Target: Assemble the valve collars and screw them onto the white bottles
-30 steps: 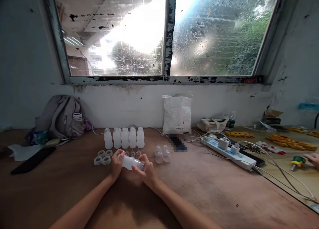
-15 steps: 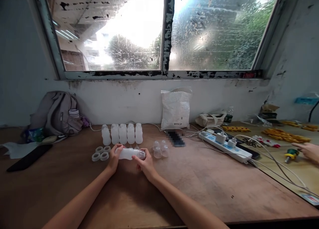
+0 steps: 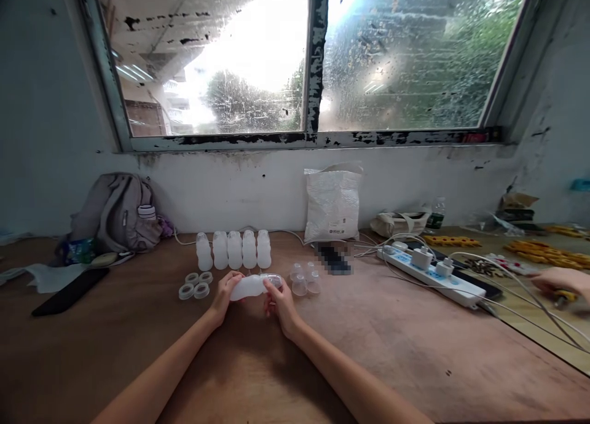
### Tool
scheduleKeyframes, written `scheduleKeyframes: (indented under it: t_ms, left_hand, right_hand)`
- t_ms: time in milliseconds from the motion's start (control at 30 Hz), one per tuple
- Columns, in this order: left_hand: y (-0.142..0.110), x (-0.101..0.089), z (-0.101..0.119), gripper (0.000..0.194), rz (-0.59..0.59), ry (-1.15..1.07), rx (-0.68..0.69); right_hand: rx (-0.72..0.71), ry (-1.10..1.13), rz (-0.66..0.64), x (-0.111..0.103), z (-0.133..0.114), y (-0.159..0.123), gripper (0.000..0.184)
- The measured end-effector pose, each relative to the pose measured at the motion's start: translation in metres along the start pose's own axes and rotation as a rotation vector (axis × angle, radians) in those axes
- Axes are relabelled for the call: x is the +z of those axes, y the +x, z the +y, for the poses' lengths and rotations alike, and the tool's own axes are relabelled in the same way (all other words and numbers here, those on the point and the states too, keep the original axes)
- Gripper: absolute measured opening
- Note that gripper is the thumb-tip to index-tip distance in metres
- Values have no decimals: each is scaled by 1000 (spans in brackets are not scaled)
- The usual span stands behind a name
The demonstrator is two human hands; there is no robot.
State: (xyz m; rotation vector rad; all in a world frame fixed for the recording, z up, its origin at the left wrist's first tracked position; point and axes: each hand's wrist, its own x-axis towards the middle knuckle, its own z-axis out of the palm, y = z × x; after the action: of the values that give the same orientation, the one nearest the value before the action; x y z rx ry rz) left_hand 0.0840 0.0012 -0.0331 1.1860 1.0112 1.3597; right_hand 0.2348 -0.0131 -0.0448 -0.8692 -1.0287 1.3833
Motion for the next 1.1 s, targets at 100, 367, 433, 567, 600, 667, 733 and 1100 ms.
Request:
scheduleKeyframes:
  t_ms: [100, 367, 433, 567, 600, 667, 733, 1100]
  left_hand:
    - [-3, 4, 2, 25, 37, 56, -6]
    - [0, 0, 0, 27, 39, 187, 84]
    - [0, 1, -1, 28, 43, 231, 117]
    - [-5, 6, -1, 29, -9, 162, 78]
    - [-7, 8, -1, 29, -32, 134, 68]
    - [-10, 11, -2, 27, -91, 115, 88]
    - [-11, 13, -4, 28, -140, 139, 141]
    - [-3, 11, -17, 43, -45, 399, 436]
  right_hand:
    - [65, 30, -58, -5, -1, 5, 33]
    - [42, -47, -36, -9, -3, 7, 30]
    - [51, -14, -19, -8, -3, 7, 32]
    - [125, 114, -39, -5, -5, 5, 37]
    - [128, 132, -57, -5, -6, 4, 36]
    - [111, 122, -82, -3, -9, 2, 32]
    - [93, 45, -74, -1, -13, 0, 30]
    - [-353, -381, 35, -10, -103, 59, 40]
